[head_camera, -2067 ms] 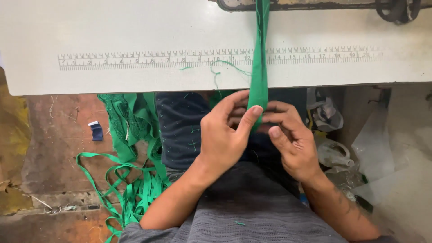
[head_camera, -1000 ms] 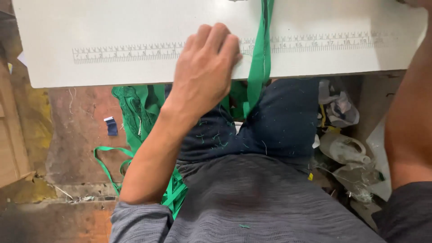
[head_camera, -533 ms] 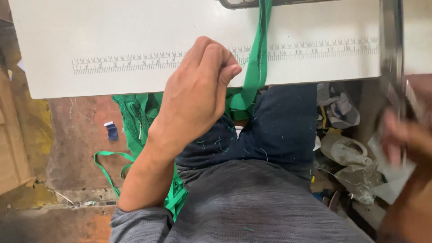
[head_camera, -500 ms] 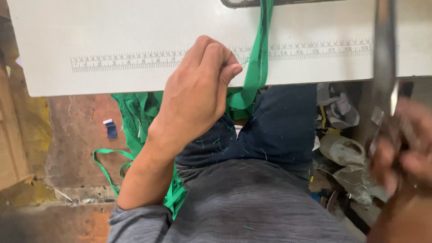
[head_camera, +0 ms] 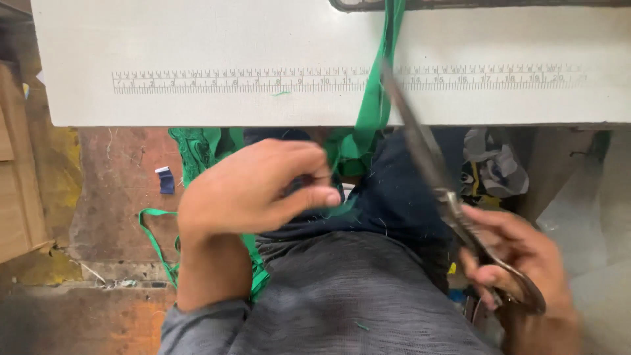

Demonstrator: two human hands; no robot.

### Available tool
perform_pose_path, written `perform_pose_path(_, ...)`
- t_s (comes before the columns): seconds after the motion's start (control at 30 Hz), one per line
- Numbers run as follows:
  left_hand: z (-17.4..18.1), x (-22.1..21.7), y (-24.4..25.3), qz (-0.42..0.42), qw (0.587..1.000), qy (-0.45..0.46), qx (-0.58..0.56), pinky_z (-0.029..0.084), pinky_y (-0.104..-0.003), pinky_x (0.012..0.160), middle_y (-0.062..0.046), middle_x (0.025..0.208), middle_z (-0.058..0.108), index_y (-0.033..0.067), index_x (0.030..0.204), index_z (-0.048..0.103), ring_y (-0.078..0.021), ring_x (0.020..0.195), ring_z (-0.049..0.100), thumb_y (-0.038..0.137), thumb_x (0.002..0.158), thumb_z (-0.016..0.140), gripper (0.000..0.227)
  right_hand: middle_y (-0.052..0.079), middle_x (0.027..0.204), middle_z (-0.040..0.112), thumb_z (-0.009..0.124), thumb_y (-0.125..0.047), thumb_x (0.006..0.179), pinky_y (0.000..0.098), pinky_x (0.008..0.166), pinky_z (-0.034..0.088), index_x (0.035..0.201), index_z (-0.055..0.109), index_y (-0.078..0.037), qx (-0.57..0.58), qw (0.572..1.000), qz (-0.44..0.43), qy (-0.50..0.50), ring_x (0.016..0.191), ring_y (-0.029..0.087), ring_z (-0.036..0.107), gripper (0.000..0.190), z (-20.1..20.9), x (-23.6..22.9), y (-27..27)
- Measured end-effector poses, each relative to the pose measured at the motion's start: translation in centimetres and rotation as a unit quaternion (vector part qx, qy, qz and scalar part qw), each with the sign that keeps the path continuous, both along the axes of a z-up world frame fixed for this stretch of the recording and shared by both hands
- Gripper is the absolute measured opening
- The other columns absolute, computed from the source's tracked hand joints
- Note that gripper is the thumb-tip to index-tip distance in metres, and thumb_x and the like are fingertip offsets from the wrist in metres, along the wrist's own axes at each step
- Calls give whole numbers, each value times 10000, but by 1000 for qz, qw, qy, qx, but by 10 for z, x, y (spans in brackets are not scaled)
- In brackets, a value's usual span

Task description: Folding green fabric strips lengthwise and sewing them using a sewing machine, then cutting them with scissors.

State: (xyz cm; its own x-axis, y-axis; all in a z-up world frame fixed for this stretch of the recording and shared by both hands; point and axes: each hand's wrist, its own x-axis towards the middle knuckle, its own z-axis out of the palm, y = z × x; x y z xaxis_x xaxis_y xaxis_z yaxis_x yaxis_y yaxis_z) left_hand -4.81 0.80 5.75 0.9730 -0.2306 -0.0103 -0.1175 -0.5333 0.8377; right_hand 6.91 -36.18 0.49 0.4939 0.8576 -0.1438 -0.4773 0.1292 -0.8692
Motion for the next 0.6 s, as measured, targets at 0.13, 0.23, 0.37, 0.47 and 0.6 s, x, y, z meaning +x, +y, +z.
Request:
perform_pose_path(0.13,-54,20,-51,308,924,-121,192,475,-407,775,-49,920,605,101,955,590,-258,872,560,665,981,679,571,38,979,777,796,-217,891,205,599,605,1371,697,-97,-282,898,-106,-320,723,96,713,504,2,79,-14)
perform_pose_path(0.23,-76,38,-80,415,837,-247,258,466,-394,759,-80,916,560,65,974,582,-279,833,492,593,1017,703,544,204,1139,733,651,-140,1231,355,673,551,1364,723,29,-376,796,-80,-467,849,269,673,227,27,135,44)
perform_pose_path(0.37,-65,45,-86,434,812,-229,317,436,-420,714,-73,857,569,99,937,623,-300,780,517,293,1049,801,286,271,1310,853,871,-127,1273,404,868,624,1558,864,99,-383,494,-95,-775,1036,341,790,363,2,212,72)
perform_pose_path(0.47,-61,46,-85,408,811,-180,378,440,-409,698,-81,839,585,91,921,643,-284,781,524,202,1058,734,198,-34,1138,849,754,-562,1314,257,892,623,1645,776,-291,-432,161,-48,-886,1069,173,799,429,-20,243,74)
perform_pose_path(0.6,-60,58,-92,421,816,-201,342,450,-403,695,-92,881,533,63,962,609,-294,804,521,512,1090,702,476,238,1318,606,872,-36,1264,438,843,594,1584,813,90,-386,430,-135,-805,1121,365,640,349,37,120,115)
